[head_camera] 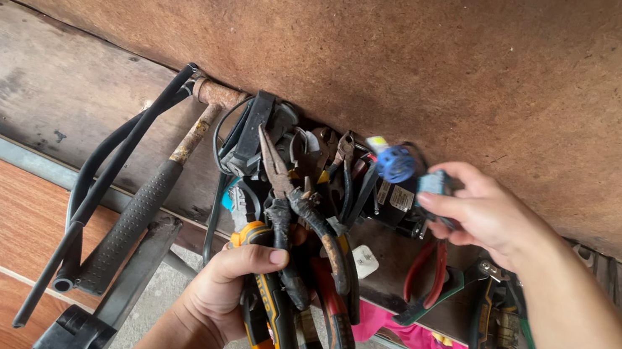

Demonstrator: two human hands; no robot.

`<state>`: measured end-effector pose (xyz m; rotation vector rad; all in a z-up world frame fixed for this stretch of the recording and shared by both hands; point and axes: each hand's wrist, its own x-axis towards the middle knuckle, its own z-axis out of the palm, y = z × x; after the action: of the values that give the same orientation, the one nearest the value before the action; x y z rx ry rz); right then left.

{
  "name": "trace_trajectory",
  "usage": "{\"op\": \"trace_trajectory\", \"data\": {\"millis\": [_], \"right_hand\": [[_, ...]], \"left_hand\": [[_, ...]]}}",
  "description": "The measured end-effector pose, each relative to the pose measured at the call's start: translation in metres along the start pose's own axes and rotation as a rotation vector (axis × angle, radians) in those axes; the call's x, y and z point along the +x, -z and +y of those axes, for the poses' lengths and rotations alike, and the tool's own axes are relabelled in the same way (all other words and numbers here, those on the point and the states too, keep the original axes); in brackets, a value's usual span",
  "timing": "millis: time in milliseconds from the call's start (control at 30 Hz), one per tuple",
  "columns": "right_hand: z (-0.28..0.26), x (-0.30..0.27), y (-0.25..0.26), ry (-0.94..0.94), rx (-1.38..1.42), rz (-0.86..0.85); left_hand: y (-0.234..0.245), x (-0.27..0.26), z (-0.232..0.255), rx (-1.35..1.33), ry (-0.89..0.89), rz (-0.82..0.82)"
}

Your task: The person organizes several hand tools on a wooden bench, picking up and rearranging pliers, wrenches, screwdrivers, and snips.

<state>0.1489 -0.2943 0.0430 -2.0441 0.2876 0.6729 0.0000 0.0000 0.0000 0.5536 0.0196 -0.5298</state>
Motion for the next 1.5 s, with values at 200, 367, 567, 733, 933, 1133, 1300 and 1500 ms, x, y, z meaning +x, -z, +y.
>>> {"op": "trace_trajectory", "data": {"millis": [200, 367, 567, 733, 933, 1133, 1300, 1500], "right_hand": [[-0.067, -0.006, -0.056, 0.213, 0.01, -0.181], [-0.094, 0.026, -0.124, 0.356, 0.155, -0.084], [-0.077, 0.056, -0.172, 0.377, -0.332, 0.008], [-0.061, 0.055, -0.149, 0.428, -0.499, 0.23], [-0.022, 0.031, -0.068, 0.043, -0.834, 0.154], [-0.002, 0.014, -0.089, -0.102, -0.246, -0.068], [-0.006, 0.006, -0.108, 0.031, -0.415, -0.009], [-0.014, 0.003, -0.093, 0.07, -0.529, 0.07]], "left_hand": [[-0.005, -0.017, 0.008, -0.054, -0.03, 0.155], [0.006, -0.03, 0.013, -0.075, -0.021, 0.153], [0.014, -0.034, 0.017, -0.093, -0.036, 0.156], [0.017, -0.033, 0.02, -0.078, -0.027, 0.177], [0.009, -0.024, 0.021, -0.066, -0.003, 0.172], [0.006, -0.015, 0.014, -0.043, 0.05, 0.146], [0.006, -0.015, 0.011, -0.021, 0.093, 0.134], [-0.009, -0.019, 0.012, -0.052, 0.051, 0.062]]}}
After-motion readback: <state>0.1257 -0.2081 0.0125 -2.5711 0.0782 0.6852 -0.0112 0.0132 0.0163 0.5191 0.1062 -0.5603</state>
